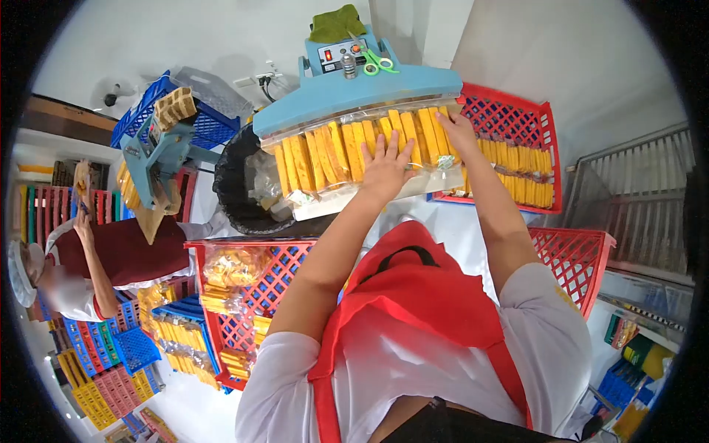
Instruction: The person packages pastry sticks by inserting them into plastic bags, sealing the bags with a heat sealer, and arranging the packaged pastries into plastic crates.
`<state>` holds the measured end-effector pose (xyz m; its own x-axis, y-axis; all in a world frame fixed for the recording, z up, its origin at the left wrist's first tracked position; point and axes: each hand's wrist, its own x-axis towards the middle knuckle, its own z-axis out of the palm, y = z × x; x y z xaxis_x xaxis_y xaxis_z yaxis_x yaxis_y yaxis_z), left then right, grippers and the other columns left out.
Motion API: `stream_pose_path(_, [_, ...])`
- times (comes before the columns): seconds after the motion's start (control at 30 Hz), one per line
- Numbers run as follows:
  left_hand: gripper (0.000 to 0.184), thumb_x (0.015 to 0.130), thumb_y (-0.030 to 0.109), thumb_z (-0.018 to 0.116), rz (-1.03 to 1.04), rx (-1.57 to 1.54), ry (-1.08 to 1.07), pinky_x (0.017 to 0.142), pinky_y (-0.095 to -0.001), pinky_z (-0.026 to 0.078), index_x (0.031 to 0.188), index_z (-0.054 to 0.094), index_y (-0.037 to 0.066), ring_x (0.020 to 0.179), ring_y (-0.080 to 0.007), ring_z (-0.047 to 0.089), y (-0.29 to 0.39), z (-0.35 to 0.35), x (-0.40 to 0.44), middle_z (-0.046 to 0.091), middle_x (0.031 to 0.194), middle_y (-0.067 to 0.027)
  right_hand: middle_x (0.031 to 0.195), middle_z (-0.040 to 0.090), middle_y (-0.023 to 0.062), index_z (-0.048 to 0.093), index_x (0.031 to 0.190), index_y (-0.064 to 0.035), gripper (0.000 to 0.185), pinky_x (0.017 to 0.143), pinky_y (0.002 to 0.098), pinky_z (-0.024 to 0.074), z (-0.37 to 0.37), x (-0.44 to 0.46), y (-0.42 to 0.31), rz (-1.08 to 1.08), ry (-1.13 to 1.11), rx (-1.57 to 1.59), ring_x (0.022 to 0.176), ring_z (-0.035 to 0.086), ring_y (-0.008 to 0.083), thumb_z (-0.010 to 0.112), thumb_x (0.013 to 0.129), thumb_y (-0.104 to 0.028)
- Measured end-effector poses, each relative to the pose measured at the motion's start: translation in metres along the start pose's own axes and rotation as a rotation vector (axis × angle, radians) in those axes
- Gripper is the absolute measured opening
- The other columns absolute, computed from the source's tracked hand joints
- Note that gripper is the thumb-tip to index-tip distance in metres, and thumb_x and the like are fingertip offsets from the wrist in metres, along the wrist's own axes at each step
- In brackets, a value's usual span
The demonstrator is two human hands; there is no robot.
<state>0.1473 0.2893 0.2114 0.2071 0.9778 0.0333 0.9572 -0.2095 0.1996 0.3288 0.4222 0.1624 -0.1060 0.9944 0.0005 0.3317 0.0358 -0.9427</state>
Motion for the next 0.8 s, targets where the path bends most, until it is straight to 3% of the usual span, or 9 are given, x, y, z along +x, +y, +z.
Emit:
stream_pose_path(0.13, [0.063, 0.078, 0.044, 0.047, 0.005, -0.014, -0.004, 0.096, -0.0586, 0.008, 0.132, 0.022, 0.022, 0.125, -0.0344, 0.017, -0.001, 0.001, -0.002, 0.016, 0.138, -0.0115, 0.087, 0.061, 0.0164, 0.057, 0.095, 0.0040, 0.046, 0.072, 0.0312, 0.0426, -0.005, -0.001, -0.011, 0.055, -0.004, -0.058, 0.082, 0.058, 0.0226, 0.057, 0.075, -0.038])
stream_pose_path(0.2, [0.063, 0.078, 0.044, 0.047, -0.003, -0.026, -0.010, 0.096, -0.0586, 0.008, 0.132, 0.022, 0.022, 0.125, -0.0344, 0.017, 0.000, -0.002, -0.002, 0.016, 0.138, -0.0116, 0.089, 0.060, 0.0065, 0.055, 0.101, 0.0031, 0.040, 0.070, 0.0251, 0.0409, -0.008, 0.000, -0.018, 0.165, -0.059, -0.213, 0.076, 0.053, 0.0117, 0.056, 0.079, -0.030])
stream_pose_path(0.33, [0.063, 0.078, 0.045, 0.046, -0.011, -0.057, -0.025, 0.096, -0.0585, 0.007, 0.132, 0.022, 0.021, 0.125, -0.0342, 0.016, -0.001, -0.001, -0.001, 0.014, 0.138, -0.0120, 0.089, 0.060, 0.0076, 0.055, 0.102, 0.0030, 0.041, 0.070, 0.0251, 0.0409, -0.006, -0.002, -0.018, 0.170, -0.077, -0.199, 0.076, 0.053, 0.0114, 0.056, 0.079, -0.031])
stream_pose_path(0.4, [0.063, 0.078, 0.045, 0.046, -0.015, -0.055, -0.030, 0.096, -0.0588, 0.008, 0.132, 0.022, 0.021, 0.125, -0.0345, 0.016, -0.001, 0.001, 0.000, 0.014, 0.138, -0.0121, 0.082, 0.061, 0.0137, 0.057, 0.091, 0.0055, 0.044, 0.069, 0.0292, 0.0417, -0.002, -0.002, -0.014, 0.029, 0.002, -0.075, 0.075, 0.055, 0.0155, 0.058, 0.076, -0.035])
stream_pose_path(0.8, [0.065, 0.073, 0.040, 0.055, -0.034, -0.155, 0.006, 0.093, -0.0615, 0.011, 0.129, 0.029, 0.019, 0.124, -0.0363, 0.019, -0.005, -0.003, 0.004, 0.019, 0.136, -0.0147, 0.086, 0.060, 0.0073, 0.056, 0.098, 0.0023, 0.034, 0.071, 0.0248, 0.0403, -0.003, -0.007, -0.031, 0.105, -0.081, -0.100, 0.079, 0.052, 0.0108, 0.053, 0.080, -0.026])
